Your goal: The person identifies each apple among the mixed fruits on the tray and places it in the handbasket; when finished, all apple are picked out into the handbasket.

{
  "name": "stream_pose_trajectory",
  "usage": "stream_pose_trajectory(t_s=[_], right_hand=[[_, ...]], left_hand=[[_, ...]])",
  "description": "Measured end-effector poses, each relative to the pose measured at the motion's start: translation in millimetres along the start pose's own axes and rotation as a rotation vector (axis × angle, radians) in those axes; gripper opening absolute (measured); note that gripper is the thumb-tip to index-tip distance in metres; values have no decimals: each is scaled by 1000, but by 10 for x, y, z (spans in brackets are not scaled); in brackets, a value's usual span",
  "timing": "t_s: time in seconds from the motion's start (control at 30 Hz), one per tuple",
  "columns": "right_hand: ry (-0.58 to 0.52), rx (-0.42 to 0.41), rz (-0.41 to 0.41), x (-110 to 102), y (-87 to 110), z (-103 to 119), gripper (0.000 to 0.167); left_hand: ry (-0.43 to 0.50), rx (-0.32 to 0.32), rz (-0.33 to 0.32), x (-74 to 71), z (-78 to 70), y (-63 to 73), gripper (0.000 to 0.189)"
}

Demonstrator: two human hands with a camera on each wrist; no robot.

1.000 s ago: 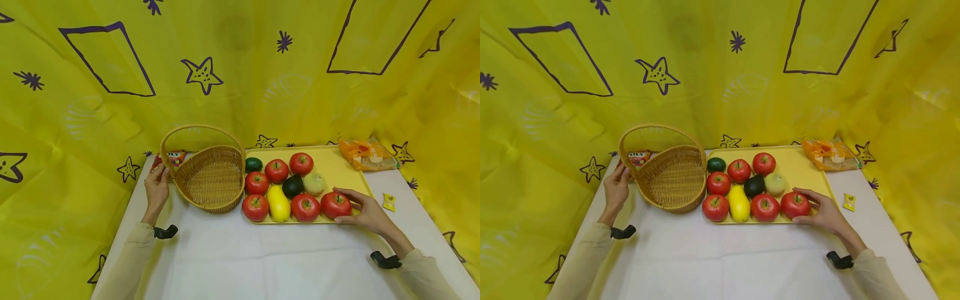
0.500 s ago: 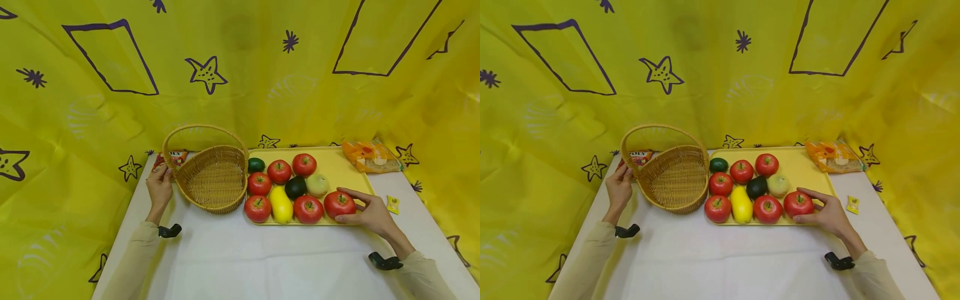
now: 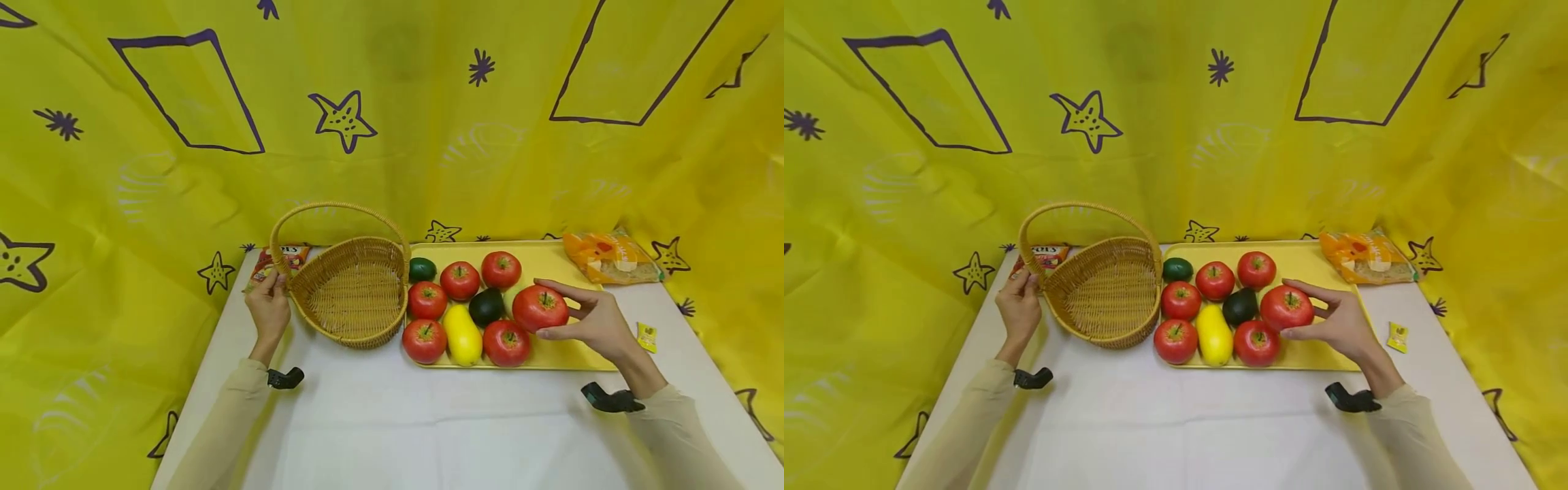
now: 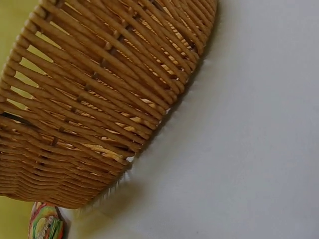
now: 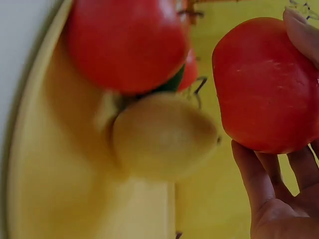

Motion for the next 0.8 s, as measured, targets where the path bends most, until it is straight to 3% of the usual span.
stream_pose_trajectory(t_s=[0.23, 0.37, 0.5, 0.8], right_hand=[[-151, -46, 40, 418, -308, 249, 77], [-143, -32, 55, 676, -453, 341, 77], [-148, -42, 76, 935, -586, 428, 80], [-252, -23, 126, 1473, -884, 656, 85]], left_hand=[[-3, 28, -13, 3, -2, 15, 19], [14, 6, -27, 29, -50, 44, 20], [14, -21, -16, 50, 21, 39, 24], [-28, 6, -14, 38, 10, 42, 25]])
Point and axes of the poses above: each hand's wrist, its own y-axis away from the middle knuckle, its own x-axis out of the palm, z = x × y, the point moved 6 cm from there along -y, towards the middle knuckle, and after that the axes turned 9 degrees about -x, right-handed, at the moved point
